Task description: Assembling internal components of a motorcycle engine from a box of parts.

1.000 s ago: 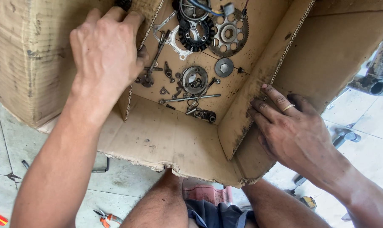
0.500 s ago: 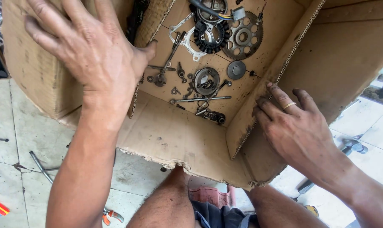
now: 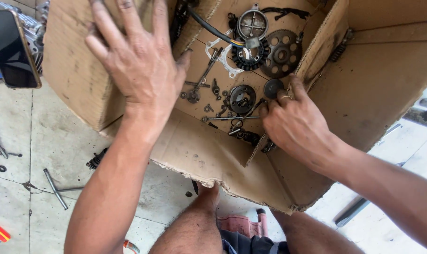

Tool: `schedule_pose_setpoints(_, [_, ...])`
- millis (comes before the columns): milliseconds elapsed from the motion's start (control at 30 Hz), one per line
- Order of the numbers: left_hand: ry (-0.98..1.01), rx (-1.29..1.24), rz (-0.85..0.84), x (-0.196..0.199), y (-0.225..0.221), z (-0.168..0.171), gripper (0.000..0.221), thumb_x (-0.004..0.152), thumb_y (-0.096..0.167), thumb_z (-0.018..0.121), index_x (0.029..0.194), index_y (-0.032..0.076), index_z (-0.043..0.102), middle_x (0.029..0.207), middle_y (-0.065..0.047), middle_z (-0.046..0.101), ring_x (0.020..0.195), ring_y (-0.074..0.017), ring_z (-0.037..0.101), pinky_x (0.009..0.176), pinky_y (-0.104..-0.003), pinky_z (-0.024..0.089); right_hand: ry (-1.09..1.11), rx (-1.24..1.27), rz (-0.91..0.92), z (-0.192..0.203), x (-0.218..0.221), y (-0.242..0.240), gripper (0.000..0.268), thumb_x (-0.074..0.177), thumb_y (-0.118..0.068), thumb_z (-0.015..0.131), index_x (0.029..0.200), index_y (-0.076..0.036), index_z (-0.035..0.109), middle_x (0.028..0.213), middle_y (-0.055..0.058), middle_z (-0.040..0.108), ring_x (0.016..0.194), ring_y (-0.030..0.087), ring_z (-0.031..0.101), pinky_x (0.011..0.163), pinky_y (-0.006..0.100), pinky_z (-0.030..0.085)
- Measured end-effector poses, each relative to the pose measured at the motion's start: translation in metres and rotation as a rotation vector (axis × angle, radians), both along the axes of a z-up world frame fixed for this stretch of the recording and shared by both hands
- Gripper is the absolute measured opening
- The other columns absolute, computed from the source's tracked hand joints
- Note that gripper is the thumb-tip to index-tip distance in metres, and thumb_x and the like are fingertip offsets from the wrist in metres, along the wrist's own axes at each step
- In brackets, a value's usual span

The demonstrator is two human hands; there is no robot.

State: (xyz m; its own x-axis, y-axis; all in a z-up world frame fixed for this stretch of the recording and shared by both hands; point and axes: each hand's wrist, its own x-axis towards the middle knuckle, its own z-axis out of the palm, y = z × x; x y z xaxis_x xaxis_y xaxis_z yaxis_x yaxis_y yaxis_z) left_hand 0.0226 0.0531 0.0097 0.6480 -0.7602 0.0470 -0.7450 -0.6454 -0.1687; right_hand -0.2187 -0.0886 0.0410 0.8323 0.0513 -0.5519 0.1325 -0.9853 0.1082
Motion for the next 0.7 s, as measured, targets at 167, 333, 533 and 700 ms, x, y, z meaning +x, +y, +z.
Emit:
schedule_pose_setpoints(167, [-0.015, -0.115, -0.01, -0.005, 0.001, -0.004, 0.089, 0.073, 0.057, 0.095, 0.15, 0.021, 0.07, 0.159, -0.023, 0.021, 0.139, -0.0536, 0.028, 0.106, -0.067, 0.038, 0.143, -0.004, -0.014, -0.049, 0.036, -0.001, 0.024, 0.096, -0.015, 0.058, 0.08, -0.014, 0.075, 0.071, 0.003, 0.073, 0.054, 0.023, 0.065, 0.051, 0.035, 0.049])
schedule_pose_setpoints(333, [-0.075, -0.115, -0.006, -0.004, 0.003, -0.03, 0.095, 0.076, 0.077, 0.088, 0.155, 0.027, 0.068, 0.169, -0.025, 0.003, 0.147, -0.0579, 0.015, 0.113, -0.069, 0.035, 0.393, -0.042, -0.052, -0.115, 0.068, 0.007, 0.016, 0.101, -0.014, 0.057, 0.111, -0.007, 0.067, 0.092, 0.011, 0.078, 0.066, 0.021, 0.07, 0.059, 0.033, 0.057])
schedule_pose_setpoints(533, [-0.007, -0.103, -0.009, -0.008, 0.003, -0.013, 0.091, 0.076, 0.07, 0.088, 0.15, 0.02, 0.071, 0.164, -0.026, 0.011, 0.144, -0.0588, 0.015, 0.114, -0.071, 0.034, 0.214, -0.126, 0.067, -0.154, 0.014, -0.002, 0.018, 0.099, -0.019, 0.054, 0.096, -0.01, 0.069, 0.079, 0.005, 0.064, 0.058, 0.017, 0.056, 0.051, 0.032, 0.045])
schedule_pose_setpoints(700, [0.025, -0.11, 0.006, -0.007, 0.0, -0.007, 0.089, 0.076, 0.062, 0.093, 0.149, 0.018, 0.069, 0.162, -0.026, 0.015, 0.142, -0.0586, 0.019, 0.113, -0.073, 0.033, 0.328, -0.025, -0.294, -0.089, 0.002, -0.017, 0.032, 0.103, -0.022, 0.051, 0.087, -0.012, 0.076, 0.073, 0.003, 0.074, 0.052, 0.022, 0.067, 0.046, 0.033, 0.051])
